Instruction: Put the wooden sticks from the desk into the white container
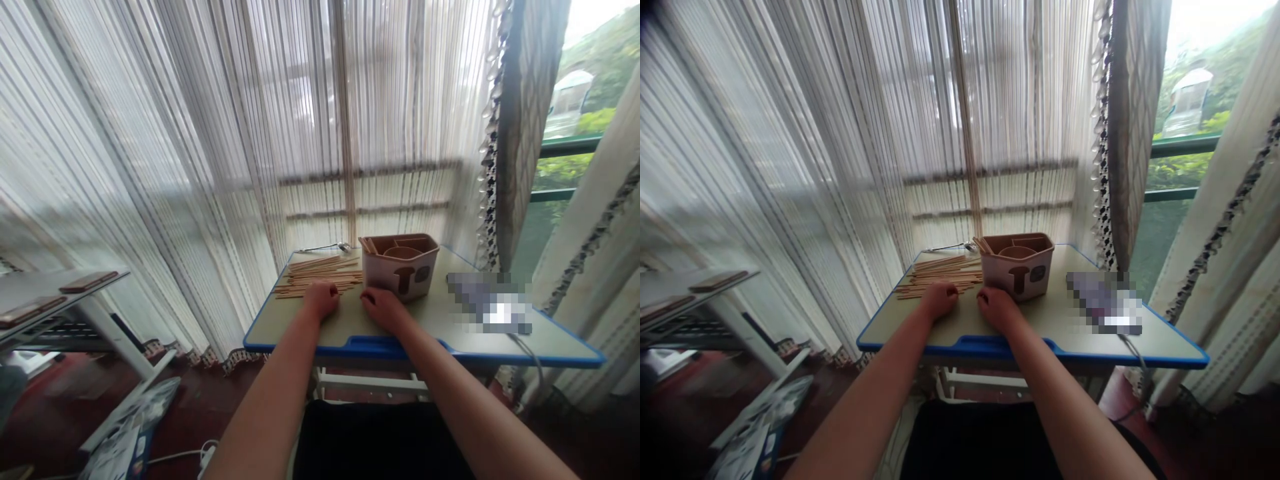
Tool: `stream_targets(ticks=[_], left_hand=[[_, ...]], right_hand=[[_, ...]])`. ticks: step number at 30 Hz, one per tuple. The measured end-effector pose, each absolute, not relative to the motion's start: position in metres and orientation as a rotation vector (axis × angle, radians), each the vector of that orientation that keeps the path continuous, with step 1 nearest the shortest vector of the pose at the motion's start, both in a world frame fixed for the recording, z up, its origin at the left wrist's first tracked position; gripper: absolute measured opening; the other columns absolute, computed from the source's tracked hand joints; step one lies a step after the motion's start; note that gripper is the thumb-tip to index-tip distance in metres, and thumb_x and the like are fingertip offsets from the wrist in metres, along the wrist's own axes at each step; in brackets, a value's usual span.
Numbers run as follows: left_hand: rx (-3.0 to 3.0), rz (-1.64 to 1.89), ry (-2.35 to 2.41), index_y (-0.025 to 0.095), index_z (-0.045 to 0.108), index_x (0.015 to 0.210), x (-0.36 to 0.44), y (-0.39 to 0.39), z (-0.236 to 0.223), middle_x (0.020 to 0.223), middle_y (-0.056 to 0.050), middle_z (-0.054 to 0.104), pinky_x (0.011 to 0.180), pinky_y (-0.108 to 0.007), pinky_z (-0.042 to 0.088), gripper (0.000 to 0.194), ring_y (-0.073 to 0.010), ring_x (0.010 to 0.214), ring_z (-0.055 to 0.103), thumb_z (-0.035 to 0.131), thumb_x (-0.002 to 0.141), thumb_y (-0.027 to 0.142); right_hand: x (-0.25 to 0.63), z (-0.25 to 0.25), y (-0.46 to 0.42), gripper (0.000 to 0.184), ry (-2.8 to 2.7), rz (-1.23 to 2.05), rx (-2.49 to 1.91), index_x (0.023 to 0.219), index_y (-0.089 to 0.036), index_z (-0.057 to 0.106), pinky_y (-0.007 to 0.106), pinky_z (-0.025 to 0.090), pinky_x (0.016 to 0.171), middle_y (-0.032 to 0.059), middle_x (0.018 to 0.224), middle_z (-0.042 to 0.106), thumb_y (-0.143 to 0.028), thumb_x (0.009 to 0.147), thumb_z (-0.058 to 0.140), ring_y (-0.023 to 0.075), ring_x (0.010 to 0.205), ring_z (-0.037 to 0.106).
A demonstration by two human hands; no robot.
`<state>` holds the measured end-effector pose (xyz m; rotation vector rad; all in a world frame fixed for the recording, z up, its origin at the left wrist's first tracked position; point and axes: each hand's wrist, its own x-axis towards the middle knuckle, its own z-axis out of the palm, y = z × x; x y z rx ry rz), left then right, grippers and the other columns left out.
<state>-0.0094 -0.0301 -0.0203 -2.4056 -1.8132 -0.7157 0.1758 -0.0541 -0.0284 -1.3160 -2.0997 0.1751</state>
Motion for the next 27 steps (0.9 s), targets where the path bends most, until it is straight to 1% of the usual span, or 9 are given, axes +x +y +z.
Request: stream_targets(ticks=[5,8,11,14,16,18,21,23,27], left_hand=[[-2.354,-0.854,-1.769,0.019,0.065,0.078,-0.009,-0.028,-0.021,0.086,-0.003,0.063,0.078,-0.026,0.040,0.021,-0.0143,0.082,0.054,0.045,0.071,0.022],[-2.356,-0.796,-1.852,0.019,0.066,0.077,-0.010,-0.029,-0.021,0.085,-0.004,0.064,0.079,-0.026,0.040,0.021,-0.0151,0.082,0.054,0.047,0.070,0.022],[-2.468,-0.740,-1.817,0.021,0.067,0.076,-0.010,-0.030,-0.020,0.083,-0.002,0.064,0.079,-0.026,0.041,0.020,-0.0151,0.081,0.055,0.048,0.069,0.022],[-2.566,-0.778,-1.729,0.021,0.068,0.075,-0.009,-0.030,-0.021,0.081,-0.001,0.065,0.076,-0.025,0.042,0.020,-0.0142,0.079,0.055,0.049,0.068,0.022],[-2.643,-0.831,-1.676,0.021,0.068,0.076,-0.008,-0.028,-0.024,0.079,-0.001,0.065,0.075,-0.024,0.042,0.019,-0.0134,0.077,0.055,0.050,0.068,0.021],[-2.742,-0.948,-1.642,0.020,0.067,0.084,-0.005,-0.024,-0.027,0.079,0.000,0.065,0.074,-0.023,0.043,0.022,-0.0120,0.075,0.056,0.051,0.068,0.020],[-2.832,-1.201,-1.649,0.017,0.058,0.105,-0.001,-0.021,-0.031,0.081,-0.001,0.066,0.071,-0.022,0.043,0.036,-0.0100,0.071,0.058,0.050,0.070,0.018],[-2.741,-1.309,-1.683,0.017,0.054,0.110,-0.001,-0.020,-0.031,0.080,-0.001,0.066,0.070,-0.022,0.043,0.038,-0.0100,0.070,0.058,0.049,0.072,0.019],[-2.294,-1.300,-1.809,0.020,0.058,0.102,-0.005,-0.022,-0.027,0.076,-0.002,0.064,0.071,-0.025,0.041,0.030,-0.0128,0.071,0.057,0.045,0.075,0.023]], right_hand=[[0.176,-0.031,-0.053,0.022,-2.101,0.155,-1.285,0.084,-0.018,0.061,0.023,0.038,0.073,0.0048,0.085,0.065,-0.023,0.079,0.041,0.0148,0.080,0.057],[0.176,-0.031,-0.053,0.021,-2.097,0.155,-1.304,0.084,-0.018,0.061,0.023,0.038,0.073,0.0044,0.085,0.065,-0.023,0.079,0.042,0.0149,0.080,0.057],[0.176,-0.030,-0.054,0.021,-2.091,0.159,-1.315,0.084,-0.018,0.062,0.023,0.038,0.073,0.0042,0.085,0.065,-0.023,0.079,0.042,0.0148,0.079,0.057],[0.176,-0.029,-0.055,0.022,-2.082,0.162,-1.324,0.088,-0.018,0.062,0.023,0.038,0.071,0.0038,0.083,0.064,-0.024,0.079,0.043,0.0145,0.077,0.057],[0.176,-0.028,-0.055,0.024,-2.086,0.161,-1.326,0.094,-0.018,0.061,0.023,0.039,0.071,0.0034,0.083,0.064,-0.026,0.078,0.046,0.0143,0.076,0.057],[0.174,-0.028,-0.056,0.027,-2.118,0.134,-1.331,0.099,-0.020,0.060,0.023,0.039,0.071,0.0032,0.087,0.063,-0.029,0.077,0.048,0.0144,0.078,0.056],[0.173,-0.028,-0.059,0.023,-2.191,0.018,-1.412,0.092,-0.023,0.062,0.024,0.037,0.065,0.0037,0.092,0.060,-0.033,0.079,0.045,0.0151,0.079,0.055],[0.174,-0.028,-0.061,0.025,-2.202,-0.064,-1.509,0.084,-0.023,0.064,0.024,0.035,0.060,0.0045,0.091,0.059,-0.034,0.082,0.041,0.0153,0.077,0.054],[0.181,-0.030,-0.067,0.028,-2.165,-0.156,-1.601,0.082,-0.022,0.063,0.025,0.034,0.057,0.0062,0.089,0.057,-0.034,0.083,0.038,0.0165,0.076,0.053]])
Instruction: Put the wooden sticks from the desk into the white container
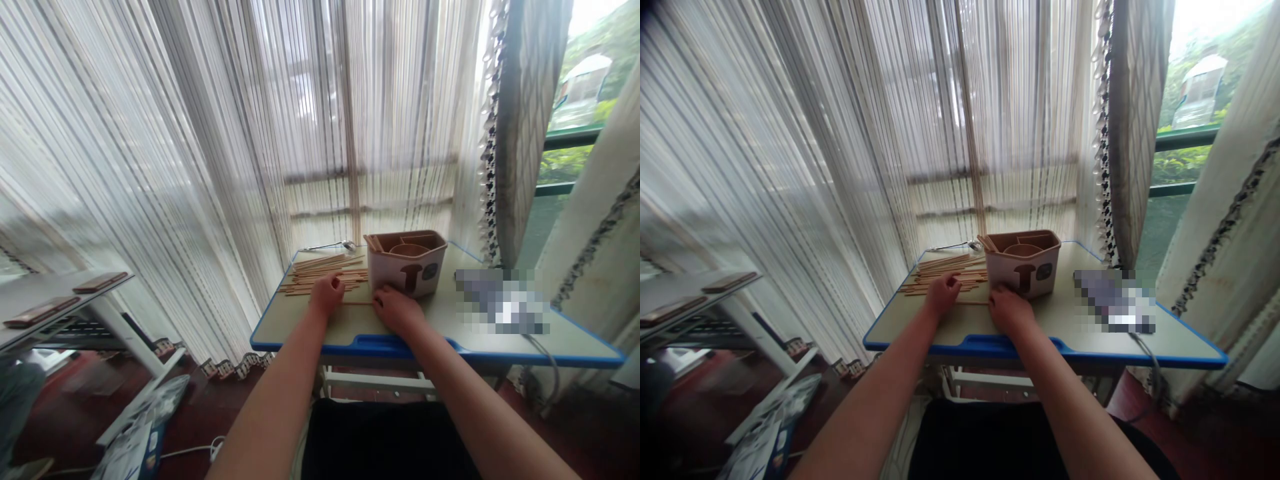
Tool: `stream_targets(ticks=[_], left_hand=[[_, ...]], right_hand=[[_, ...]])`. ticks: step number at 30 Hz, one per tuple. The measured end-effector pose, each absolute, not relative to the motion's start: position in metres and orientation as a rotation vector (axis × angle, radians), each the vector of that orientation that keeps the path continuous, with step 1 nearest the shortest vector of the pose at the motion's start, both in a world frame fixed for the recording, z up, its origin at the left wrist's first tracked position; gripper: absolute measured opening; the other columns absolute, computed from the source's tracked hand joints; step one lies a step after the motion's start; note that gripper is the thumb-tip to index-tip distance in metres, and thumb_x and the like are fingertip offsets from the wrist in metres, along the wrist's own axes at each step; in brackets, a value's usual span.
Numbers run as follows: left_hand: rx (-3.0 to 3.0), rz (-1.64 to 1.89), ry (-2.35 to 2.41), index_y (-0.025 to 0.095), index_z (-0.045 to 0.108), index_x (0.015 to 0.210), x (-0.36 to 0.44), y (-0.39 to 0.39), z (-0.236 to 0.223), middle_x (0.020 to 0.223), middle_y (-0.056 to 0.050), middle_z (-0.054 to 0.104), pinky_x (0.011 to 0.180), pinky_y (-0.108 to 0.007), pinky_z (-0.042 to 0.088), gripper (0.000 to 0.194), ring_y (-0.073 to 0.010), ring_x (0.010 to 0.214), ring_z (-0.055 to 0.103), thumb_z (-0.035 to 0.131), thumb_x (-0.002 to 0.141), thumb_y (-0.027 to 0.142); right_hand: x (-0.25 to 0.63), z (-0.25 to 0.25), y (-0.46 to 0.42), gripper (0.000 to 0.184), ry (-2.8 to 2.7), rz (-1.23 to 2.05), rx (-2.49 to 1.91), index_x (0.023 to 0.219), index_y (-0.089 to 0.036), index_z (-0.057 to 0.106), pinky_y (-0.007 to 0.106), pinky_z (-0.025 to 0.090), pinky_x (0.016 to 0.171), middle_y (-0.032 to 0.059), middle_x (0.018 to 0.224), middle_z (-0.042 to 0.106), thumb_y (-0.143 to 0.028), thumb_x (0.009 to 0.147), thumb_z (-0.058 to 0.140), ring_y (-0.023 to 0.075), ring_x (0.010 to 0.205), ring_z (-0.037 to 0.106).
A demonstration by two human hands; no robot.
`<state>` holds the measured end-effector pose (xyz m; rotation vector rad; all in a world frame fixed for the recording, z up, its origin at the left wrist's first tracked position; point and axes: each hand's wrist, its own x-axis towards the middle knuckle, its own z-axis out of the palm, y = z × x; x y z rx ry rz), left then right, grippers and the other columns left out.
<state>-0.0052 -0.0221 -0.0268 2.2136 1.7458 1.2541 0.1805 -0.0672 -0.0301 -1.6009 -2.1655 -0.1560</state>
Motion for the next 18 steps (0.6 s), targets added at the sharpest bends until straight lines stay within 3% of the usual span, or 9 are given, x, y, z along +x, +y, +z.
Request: stream_targets(ticks=[4,9,15,18], left_hand=[[2.082,1.104,2.129,0.017,0.063,0.084,-0.0118,-0.0194,-0.0268,0.076,-0.006,0.064,0.068,-0.028,0.040,0.023,-0.0175,0.074,0.057,0.043,0.075,0.025],[2.110,0.933,2.143,0.017,0.062,0.076,-0.0135,-0.0137,-0.0298,0.079,-0.008,0.065,0.069,-0.026,0.038,0.023,-0.0180,0.077,0.058,0.041,0.076,0.026],[1.949,1.157,2.260,0.017,0.062,0.078,-0.0152,-0.0148,-0.0259,0.079,-0.008,0.065,0.065,-0.025,0.036,0.031,-0.0175,0.074,0.057,0.034,0.081,0.031],[1.872,1.294,2.256,0.017,0.063,0.078,-0.0159,-0.0167,-0.0232,0.077,-0.009,0.065,0.064,-0.025,0.036,0.038,-0.0174,0.074,0.058,0.029,0.083,0.034]], right_hand=[[0.1820,-0.0309,-0.0684,0.029,-2.132,-0.167,-1.620,0.084,-0.020,0.063,0.026,0.034,0.060,0.0084,0.092,0.055,-0.036,0.081,0.039,0.0180,0.080,0.051],[0.1807,-0.0314,-0.0653,0.029,-2.199,-0.087,-1.572,0.086,-0.024,0.063,0.025,0.033,0.063,0.0052,0.092,0.053,-0.036,0.083,0.037,0.0163,0.084,0.049],[0.1845,-0.0332,-0.0614,0.027,-2.083,-0.141,-1.582,0.085,-0.017,0.059,0.026,0.032,0.074,0.0083,0.096,0.054,-0.030,0.084,0.035,0.0175,0.089,0.048],[0.1863,-0.0333,-0.0603,0.026,-2.034,-0.086,-1.538,0.087,-0.017,0.056,0.026,0.032,0.072,0.0076,0.093,0.056,-0.029,0.085,0.032,0.0170,0.085,0.050]])
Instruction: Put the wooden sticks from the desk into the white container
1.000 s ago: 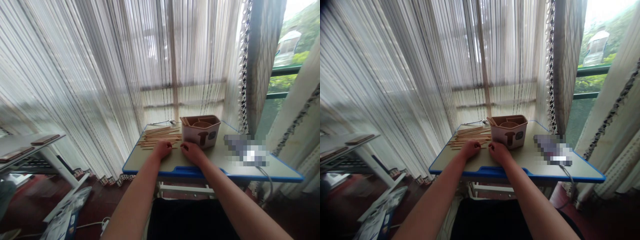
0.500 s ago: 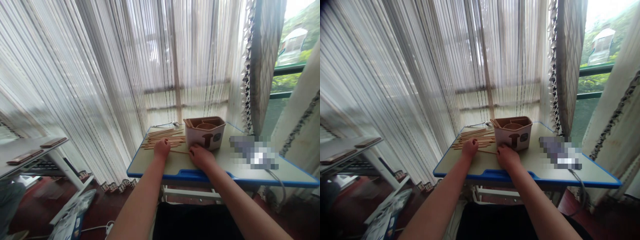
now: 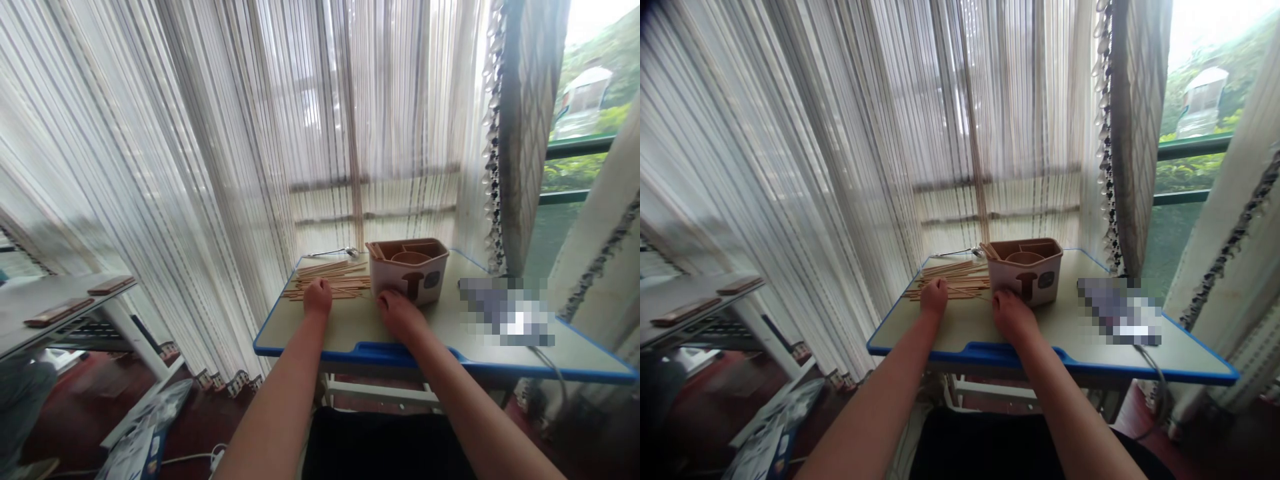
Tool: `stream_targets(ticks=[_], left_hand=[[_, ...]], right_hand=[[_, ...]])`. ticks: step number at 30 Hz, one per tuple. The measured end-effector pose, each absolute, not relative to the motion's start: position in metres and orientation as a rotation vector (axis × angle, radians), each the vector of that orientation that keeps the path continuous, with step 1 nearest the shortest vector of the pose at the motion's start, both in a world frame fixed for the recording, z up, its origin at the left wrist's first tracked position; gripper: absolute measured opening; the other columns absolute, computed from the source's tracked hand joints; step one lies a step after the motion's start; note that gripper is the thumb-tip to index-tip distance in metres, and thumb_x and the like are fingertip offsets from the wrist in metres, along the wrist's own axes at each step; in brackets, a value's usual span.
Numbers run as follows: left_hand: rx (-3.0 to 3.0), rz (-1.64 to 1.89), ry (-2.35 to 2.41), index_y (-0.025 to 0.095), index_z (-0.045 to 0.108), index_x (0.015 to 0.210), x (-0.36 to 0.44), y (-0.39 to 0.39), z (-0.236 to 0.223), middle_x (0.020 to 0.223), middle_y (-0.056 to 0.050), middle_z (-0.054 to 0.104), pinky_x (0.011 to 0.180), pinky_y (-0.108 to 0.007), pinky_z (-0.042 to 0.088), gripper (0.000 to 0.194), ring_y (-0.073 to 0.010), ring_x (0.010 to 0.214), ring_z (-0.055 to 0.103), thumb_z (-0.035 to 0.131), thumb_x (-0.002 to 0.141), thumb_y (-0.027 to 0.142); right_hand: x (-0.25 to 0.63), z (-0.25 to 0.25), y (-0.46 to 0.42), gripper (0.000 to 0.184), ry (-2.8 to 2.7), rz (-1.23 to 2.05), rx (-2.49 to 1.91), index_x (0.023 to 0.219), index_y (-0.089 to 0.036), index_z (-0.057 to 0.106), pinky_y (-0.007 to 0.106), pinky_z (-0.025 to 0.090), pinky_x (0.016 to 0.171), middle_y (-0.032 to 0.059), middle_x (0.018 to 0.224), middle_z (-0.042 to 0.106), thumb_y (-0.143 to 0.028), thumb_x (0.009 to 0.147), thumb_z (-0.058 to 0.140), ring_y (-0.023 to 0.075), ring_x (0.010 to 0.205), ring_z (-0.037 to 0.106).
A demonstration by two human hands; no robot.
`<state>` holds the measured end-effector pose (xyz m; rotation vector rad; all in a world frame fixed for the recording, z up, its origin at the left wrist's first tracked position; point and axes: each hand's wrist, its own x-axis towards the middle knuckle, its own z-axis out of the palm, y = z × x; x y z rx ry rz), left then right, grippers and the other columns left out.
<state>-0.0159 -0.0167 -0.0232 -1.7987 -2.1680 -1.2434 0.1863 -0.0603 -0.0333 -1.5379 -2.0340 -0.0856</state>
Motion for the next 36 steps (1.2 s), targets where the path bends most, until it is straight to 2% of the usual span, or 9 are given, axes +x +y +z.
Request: stream_targets(ticks=[4,10,17,26,36], left_hand=[[-1.905,-1.358,-2.141,0.016,0.063,0.074,-0.014,-0.019,-0.021,0.070,-0.007,0.064,0.063,-0.024,0.037,0.043,-0.0160,0.068,0.058,0.028,0.084,0.037],[-1.980,-1.628,-2.029,0.016,0.062,0.066,-0.015,-0.015,-0.023,0.055,-0.003,0.060,0.058,-0.023,0.037,0.046,-0.0141,0.057,0.055,0.028,0.083,0.042],[-1.909,-1.920,-2.051,0.016,0.059,0.059,-0.019,-0.004,-0.028,0.049,-0.002,0.056,0.051,-0.023,0.037,0.044,-0.0122,0.048,0.052,0.032,0.080,0.044],[-1.693,-2.527,-2.150,0.015,0.057,0.055,-0.020,0.000,-0.025,0.042,0.000,0.051,0.039,-0.020,0.035,0.038,-0.0090,0.037,0.045,0.039,0.074,0.043],[-1.688,-2.546,-2.095,0.014,0.057,0.054,-0.019,-0.003,-0.023,0.040,0.000,0.050,0.038,-0.020,0.034,0.037,-0.0089,0.036,0.045,0.040,0.073,0.042]], right_hand=[[0.190,-0.033,-0.060,0.023,-1.972,0.000,-1.499,0.086,-0.018,0.054,0.025,0.033,0.068,0.0065,0.089,0.059,-0.028,0.085,0.033,0.0158,0.080,0.053],[0.196,-0.034,-0.059,0.018,-1.868,0.014,-1.401,0.083,-0.018,0.055,0.024,0.035,0.071,0.0067,0.085,0.060,-0.027,0.082,0.039,0.0160,0.080,0.053],[0.198,-0.036,-0.055,0.016,-1.826,0.028,-1.324,0.083,-0.018,0.055,0.025,0.039,0.073,0.0058,0.085,0.058,-0.026,0.078,0.043,0.0157,0.078,0.054],[0.200,-0.039,-0.052,0.012,-1.849,0.017,-1.251,0.078,-0.019,0.056,0.026,0.039,0.075,0.0045,0.084,0.056,-0.022,0.073,0.045,0.0155,0.080,0.052],[0.200,-0.038,-0.051,0.013,-1.853,0.051,-1.262,0.077,-0.019,0.057,0.026,0.040,0.072,0.0044,0.082,0.058,-0.024,0.073,0.046,0.0160,0.078,0.053]])
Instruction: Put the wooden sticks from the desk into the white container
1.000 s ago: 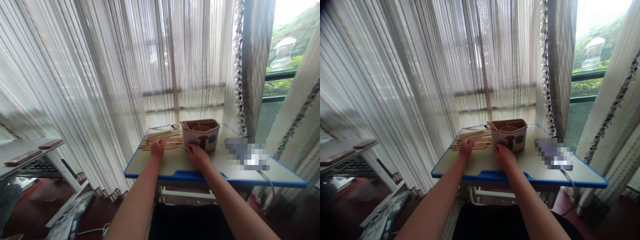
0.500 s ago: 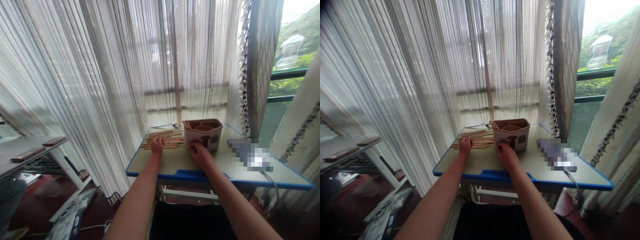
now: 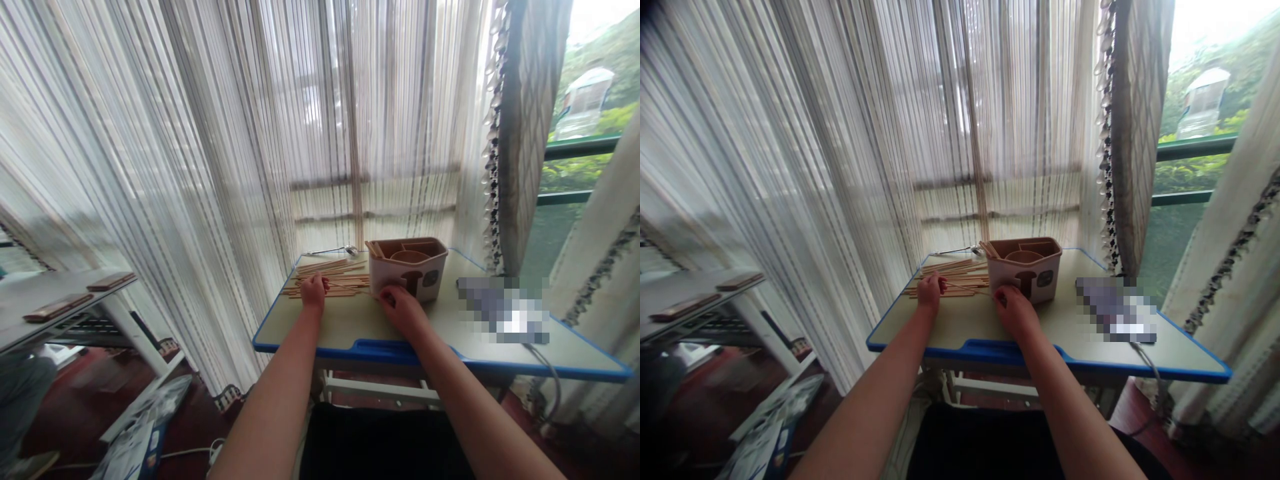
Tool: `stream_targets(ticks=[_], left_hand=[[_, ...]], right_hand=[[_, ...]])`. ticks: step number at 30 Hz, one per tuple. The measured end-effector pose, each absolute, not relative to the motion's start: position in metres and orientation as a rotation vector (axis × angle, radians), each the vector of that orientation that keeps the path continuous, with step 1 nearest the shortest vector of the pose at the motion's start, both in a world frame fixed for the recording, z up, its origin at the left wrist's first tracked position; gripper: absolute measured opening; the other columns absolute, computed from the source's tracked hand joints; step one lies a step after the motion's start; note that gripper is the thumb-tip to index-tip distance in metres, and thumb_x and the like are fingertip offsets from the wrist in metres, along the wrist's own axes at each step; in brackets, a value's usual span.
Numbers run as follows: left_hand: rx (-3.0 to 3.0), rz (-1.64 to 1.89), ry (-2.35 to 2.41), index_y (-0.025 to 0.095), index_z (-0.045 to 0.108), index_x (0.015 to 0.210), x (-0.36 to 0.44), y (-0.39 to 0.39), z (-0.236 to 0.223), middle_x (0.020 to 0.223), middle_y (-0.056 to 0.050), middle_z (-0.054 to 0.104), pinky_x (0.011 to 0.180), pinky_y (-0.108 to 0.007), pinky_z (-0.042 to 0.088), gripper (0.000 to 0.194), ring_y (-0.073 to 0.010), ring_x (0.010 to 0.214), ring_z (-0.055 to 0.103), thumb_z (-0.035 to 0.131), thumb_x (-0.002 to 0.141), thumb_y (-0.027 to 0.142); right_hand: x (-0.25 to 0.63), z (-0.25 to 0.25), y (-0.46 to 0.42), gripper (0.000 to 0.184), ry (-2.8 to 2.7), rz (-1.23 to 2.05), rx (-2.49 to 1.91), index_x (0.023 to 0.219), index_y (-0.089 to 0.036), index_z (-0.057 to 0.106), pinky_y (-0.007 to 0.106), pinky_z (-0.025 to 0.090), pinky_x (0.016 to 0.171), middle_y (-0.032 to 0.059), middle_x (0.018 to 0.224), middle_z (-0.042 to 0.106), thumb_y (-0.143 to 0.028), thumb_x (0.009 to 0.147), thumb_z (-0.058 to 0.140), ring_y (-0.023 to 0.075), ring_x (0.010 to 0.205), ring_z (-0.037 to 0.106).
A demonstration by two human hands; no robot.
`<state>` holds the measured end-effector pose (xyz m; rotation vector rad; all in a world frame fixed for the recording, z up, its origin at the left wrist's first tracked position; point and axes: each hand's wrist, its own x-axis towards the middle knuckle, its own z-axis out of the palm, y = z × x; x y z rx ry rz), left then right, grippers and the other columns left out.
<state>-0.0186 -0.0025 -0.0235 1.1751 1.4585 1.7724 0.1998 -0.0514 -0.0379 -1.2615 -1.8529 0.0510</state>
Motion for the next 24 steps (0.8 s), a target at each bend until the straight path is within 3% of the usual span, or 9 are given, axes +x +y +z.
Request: stream_targets(ticks=[12,24], left_hand=[[1.241,1.735,1.547,0.013,0.058,0.057,-0.020,-0.003,-0.023,0.042,-0.001,0.052,0.038,-0.019,0.036,0.040,-0.0082,0.037,0.046,0.037,0.074,0.043],[1.265,1.703,1.558,0.014,0.058,0.057,-0.019,-0.006,-0.022,0.044,-0.001,0.054,0.042,-0.021,0.038,0.034,-0.0092,0.039,0.048,0.040,0.072,0.040]], right_hand=[[0.196,-0.033,-0.062,0.023,-1.963,0.199,-1.278,0.088,-0.020,0.062,0.024,0.041,0.070,0.0037,0.083,0.065,-0.030,0.076,0.045,0.0157,0.076,0.057],[0.193,-0.030,-0.065,0.022,-2.069,0.191,-1.283,0.085,-0.020,0.067,0.025,0.041,0.074,0.0049,0.087,0.064,-0.027,0.074,0.049,0.0168,0.080,0.057]])
